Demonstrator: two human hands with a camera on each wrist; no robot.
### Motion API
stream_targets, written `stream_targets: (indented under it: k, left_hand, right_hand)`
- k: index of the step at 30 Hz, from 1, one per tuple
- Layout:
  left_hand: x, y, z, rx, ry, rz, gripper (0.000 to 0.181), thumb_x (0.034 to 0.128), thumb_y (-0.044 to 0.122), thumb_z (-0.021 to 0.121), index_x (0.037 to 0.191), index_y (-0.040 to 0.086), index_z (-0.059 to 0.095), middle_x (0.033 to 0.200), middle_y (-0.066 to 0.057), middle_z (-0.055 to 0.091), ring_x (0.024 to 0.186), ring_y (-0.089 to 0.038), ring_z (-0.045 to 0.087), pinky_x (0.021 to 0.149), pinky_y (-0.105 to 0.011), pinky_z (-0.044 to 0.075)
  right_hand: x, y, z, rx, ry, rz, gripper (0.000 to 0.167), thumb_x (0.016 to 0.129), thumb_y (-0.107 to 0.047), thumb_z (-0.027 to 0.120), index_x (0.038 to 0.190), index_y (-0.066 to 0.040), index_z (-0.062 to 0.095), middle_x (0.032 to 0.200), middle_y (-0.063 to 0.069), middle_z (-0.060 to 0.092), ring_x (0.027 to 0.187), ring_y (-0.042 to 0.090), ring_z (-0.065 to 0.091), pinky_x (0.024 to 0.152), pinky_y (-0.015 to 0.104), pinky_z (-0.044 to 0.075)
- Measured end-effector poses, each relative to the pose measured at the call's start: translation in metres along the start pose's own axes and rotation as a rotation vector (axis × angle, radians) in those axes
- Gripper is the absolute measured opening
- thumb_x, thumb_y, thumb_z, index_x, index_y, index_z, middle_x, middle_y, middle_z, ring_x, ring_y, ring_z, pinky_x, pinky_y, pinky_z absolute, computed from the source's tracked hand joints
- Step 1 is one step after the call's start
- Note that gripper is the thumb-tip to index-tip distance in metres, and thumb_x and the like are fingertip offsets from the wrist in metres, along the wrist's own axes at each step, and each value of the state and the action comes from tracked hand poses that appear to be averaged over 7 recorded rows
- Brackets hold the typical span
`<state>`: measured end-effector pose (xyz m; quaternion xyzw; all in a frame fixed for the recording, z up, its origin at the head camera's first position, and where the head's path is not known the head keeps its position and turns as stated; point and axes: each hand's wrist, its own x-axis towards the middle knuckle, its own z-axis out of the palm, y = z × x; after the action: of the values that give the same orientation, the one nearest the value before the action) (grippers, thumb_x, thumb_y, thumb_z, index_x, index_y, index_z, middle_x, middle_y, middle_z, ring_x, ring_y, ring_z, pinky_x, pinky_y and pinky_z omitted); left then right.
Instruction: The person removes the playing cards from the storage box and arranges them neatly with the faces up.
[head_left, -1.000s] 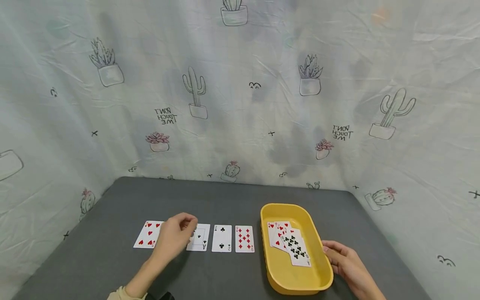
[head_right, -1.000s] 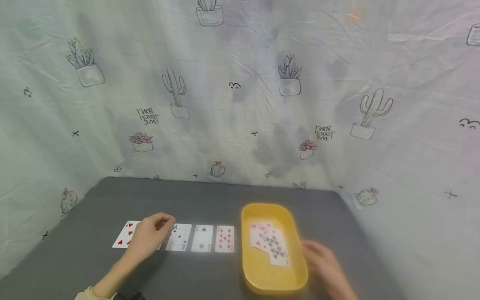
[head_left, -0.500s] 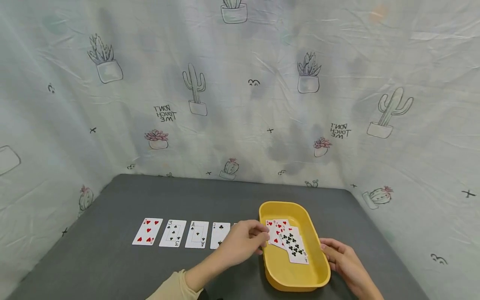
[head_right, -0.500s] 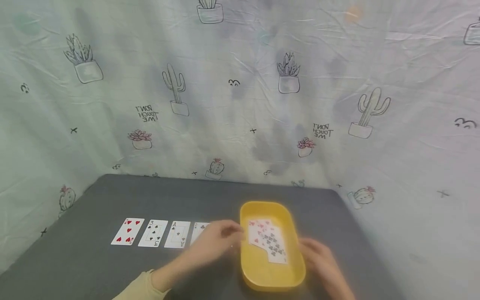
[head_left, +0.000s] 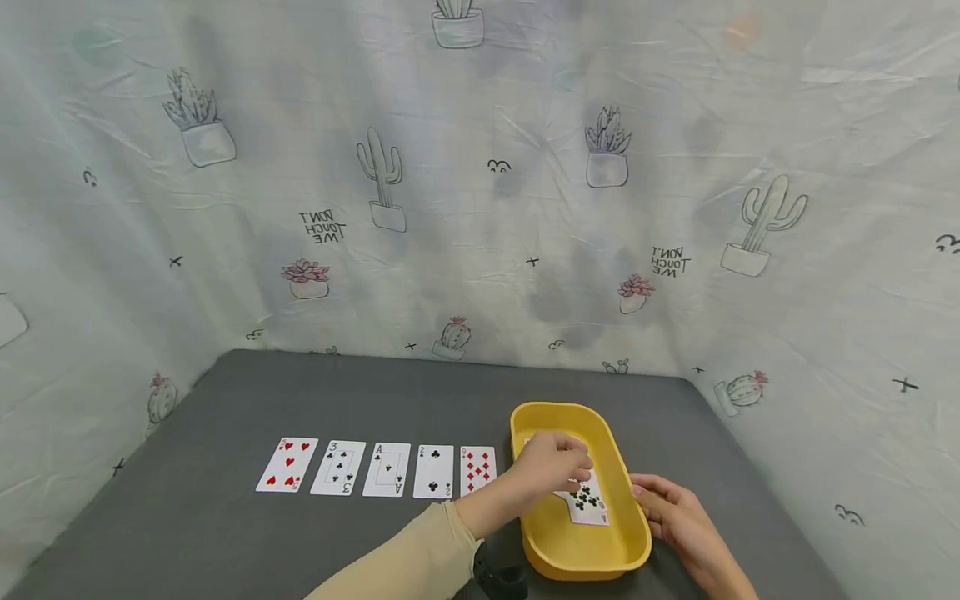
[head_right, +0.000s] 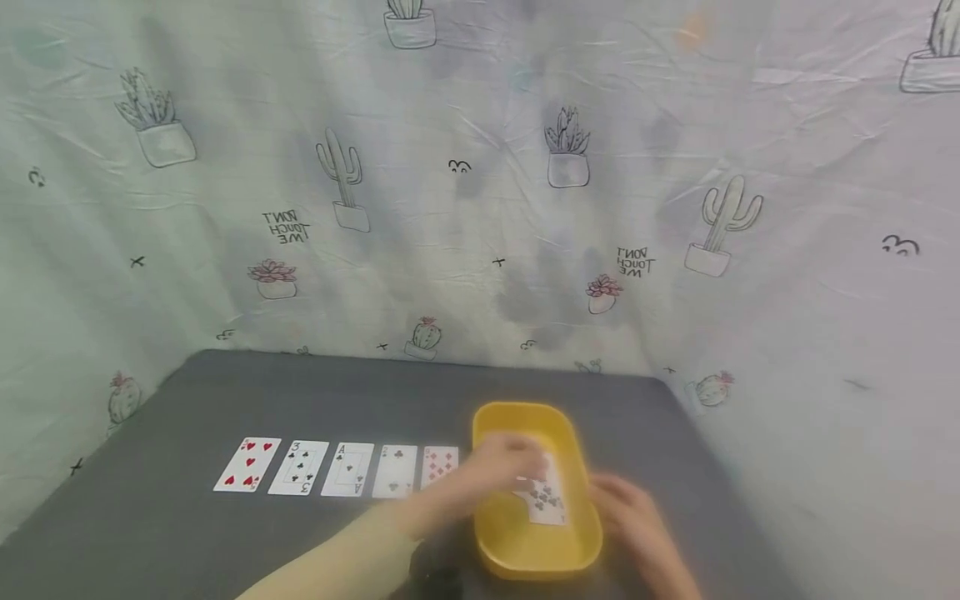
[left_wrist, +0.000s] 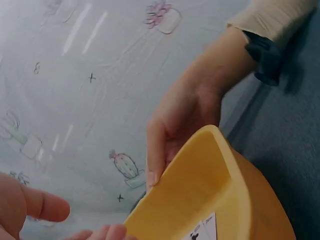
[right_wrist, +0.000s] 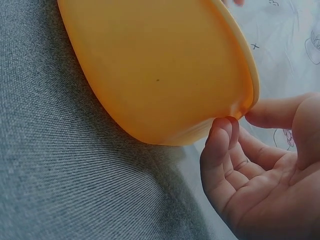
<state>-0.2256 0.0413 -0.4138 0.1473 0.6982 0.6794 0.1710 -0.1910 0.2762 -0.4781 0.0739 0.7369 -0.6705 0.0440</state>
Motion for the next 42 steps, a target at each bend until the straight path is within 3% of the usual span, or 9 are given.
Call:
stream_targets:
  k: [8,11,13,17,22,27,32,38,42]
  left_hand:
    - [0.014,-0.007,0.000,-0.098,0.070,-0.114,0.047,0.0879,0.007,0.061,0.127,-0.016,0.046,0.116,-0.018,0.053,0.107,-0.035,0.056,0.096,-0.053,0.045]
    - [0.019,-0.014,-0.001,-0.088,0.108,-0.145,0.051,0.0864,0.006,0.062,0.129,-0.013,0.042,0.086,-0.007,0.050,0.069,-0.018,0.052,0.070,-0.030,0.051]
    - [0.022,-0.020,-0.002,-0.090,0.119,-0.152,0.049,0.0867,0.006,0.061,0.128,-0.011,0.041,0.068,0.001,0.038,0.052,-0.010,0.033,0.052,-0.021,0.036]
    - [0.029,-0.032,-0.002,-0.135,0.112,-0.167,0.043,0.0884,0.005,0.060,0.126,-0.008,0.043,0.057,0.005,0.022,0.048,-0.008,0.017,0.051,-0.022,0.022]
    - [0.033,-0.035,0.000,-0.160,0.104,-0.185,0.038,0.0909,0.008,0.059,0.124,-0.008,0.050,0.063,0.001,0.031,0.055,-0.011,0.026,0.059,-0.026,0.034]
    - [0.034,-0.036,0.003,-0.244,0.100,-0.233,0.049,0.0898,0.010,0.061,0.130,-0.010,0.040,0.098,-0.015,0.046,0.081,-0.022,0.042,0.079,-0.039,0.050]
    - [0.038,-0.041,0.003,-0.326,0.107,-0.248,0.042,0.0887,0.011,0.061,0.123,-0.008,0.044,0.100,-0.017,0.048,0.082,-0.025,0.044,0.085,-0.045,0.051]
    - [0.038,-0.040,0.006,-0.238,0.120,-0.202,0.025,0.0883,0.013,0.061,0.104,-0.005,0.055,0.088,-0.009,0.053,0.073,-0.018,0.047,0.075,-0.037,0.050]
    - [0.038,-0.041,0.008,-0.254,0.098,-0.184,0.026,0.0908,0.012,0.059,0.108,-0.007,0.055,0.088,-0.009,0.055,0.071,-0.018,0.056,0.079,-0.036,0.054]
  right_hand:
    - [0.000,-0.006,0.006,-0.003,0.022,-0.015,0.050,0.097,-0.025,0.064,0.130,0.010,0.053,0.111,0.014,0.066,0.093,0.024,0.066,0.078,0.038,0.056]
    - [0.001,-0.006,0.006,-0.008,0.019,-0.021,0.050,0.098,-0.025,0.063,0.130,0.011,0.052,0.111,0.014,0.066,0.092,0.024,0.065,0.077,0.038,0.056]
    - [0.002,-0.005,0.006,-0.005,0.015,-0.022,0.050,0.097,-0.025,0.064,0.130,0.011,0.052,0.111,0.014,0.066,0.092,0.024,0.065,0.077,0.038,0.056]
    - [0.004,-0.002,0.005,0.003,0.007,-0.025,0.050,0.097,-0.025,0.064,0.130,0.011,0.052,0.111,0.014,0.066,0.092,0.024,0.066,0.077,0.038,0.056]
    - [0.004,-0.002,0.004,0.005,0.007,-0.031,0.052,0.097,-0.025,0.065,0.131,0.012,0.051,0.111,0.015,0.066,0.092,0.025,0.066,0.077,0.039,0.056]
    - [0.004,-0.001,0.004,0.007,0.014,-0.033,0.050,0.097,-0.023,0.064,0.130,0.012,0.051,0.110,0.015,0.066,0.091,0.025,0.065,0.077,0.038,0.056]
    - [0.004,0.000,0.004,0.008,0.017,-0.031,0.051,0.097,-0.023,0.064,0.130,0.012,0.051,0.111,0.015,0.066,0.091,0.025,0.065,0.077,0.038,0.056]
    - [0.004,0.000,0.003,0.017,0.006,-0.025,0.048,0.098,-0.022,0.063,0.130,0.012,0.051,0.110,0.014,0.066,0.091,0.024,0.066,0.077,0.039,0.056]
    - [0.002,-0.002,0.002,0.012,-0.002,-0.033,0.049,0.098,-0.023,0.063,0.130,0.012,0.051,0.110,0.014,0.066,0.091,0.024,0.066,0.077,0.038,0.056]
